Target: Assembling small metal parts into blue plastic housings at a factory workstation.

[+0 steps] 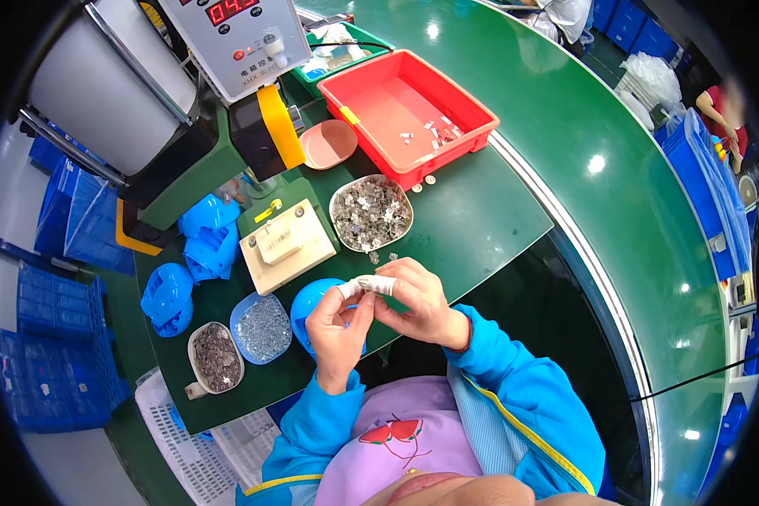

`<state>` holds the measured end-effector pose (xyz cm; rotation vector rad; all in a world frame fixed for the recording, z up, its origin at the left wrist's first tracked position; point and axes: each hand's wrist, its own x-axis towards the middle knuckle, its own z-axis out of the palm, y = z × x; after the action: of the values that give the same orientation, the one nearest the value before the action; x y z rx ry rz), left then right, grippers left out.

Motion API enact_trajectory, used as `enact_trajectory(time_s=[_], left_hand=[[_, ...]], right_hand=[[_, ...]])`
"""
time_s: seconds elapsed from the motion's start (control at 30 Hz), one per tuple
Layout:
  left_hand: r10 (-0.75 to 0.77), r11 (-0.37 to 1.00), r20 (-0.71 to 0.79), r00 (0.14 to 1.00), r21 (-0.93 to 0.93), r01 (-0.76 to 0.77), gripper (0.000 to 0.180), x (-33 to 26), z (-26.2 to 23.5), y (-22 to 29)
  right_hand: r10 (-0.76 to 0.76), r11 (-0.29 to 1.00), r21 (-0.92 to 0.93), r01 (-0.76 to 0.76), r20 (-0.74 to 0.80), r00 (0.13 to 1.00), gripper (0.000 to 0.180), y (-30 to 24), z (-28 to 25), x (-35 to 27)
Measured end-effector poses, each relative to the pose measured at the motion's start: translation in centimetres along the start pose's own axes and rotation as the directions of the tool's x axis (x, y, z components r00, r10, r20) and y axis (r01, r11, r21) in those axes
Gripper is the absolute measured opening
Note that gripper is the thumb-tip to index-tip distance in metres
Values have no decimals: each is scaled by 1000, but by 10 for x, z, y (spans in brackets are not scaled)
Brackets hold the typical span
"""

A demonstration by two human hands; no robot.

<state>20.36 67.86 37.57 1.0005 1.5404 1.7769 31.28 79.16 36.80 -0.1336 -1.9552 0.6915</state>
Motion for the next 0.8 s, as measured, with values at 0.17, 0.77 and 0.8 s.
enact_trajectory(time_s=[0.17,0.77,0.8], left_hand=[[-236,928,83,968,-276,249,17,5,-7,9],[-60,975,11,998,-215,61,12,4,1,9],[-142,938,49,989,-311,150,11,4,0,12]], right_hand=[[-43,995,89,35,86,995,46,8,-12,7],[313,885,345,-314,61,948,37,0,-19,0],[359,799,482,-360,99,928,36,1,-19,0]])
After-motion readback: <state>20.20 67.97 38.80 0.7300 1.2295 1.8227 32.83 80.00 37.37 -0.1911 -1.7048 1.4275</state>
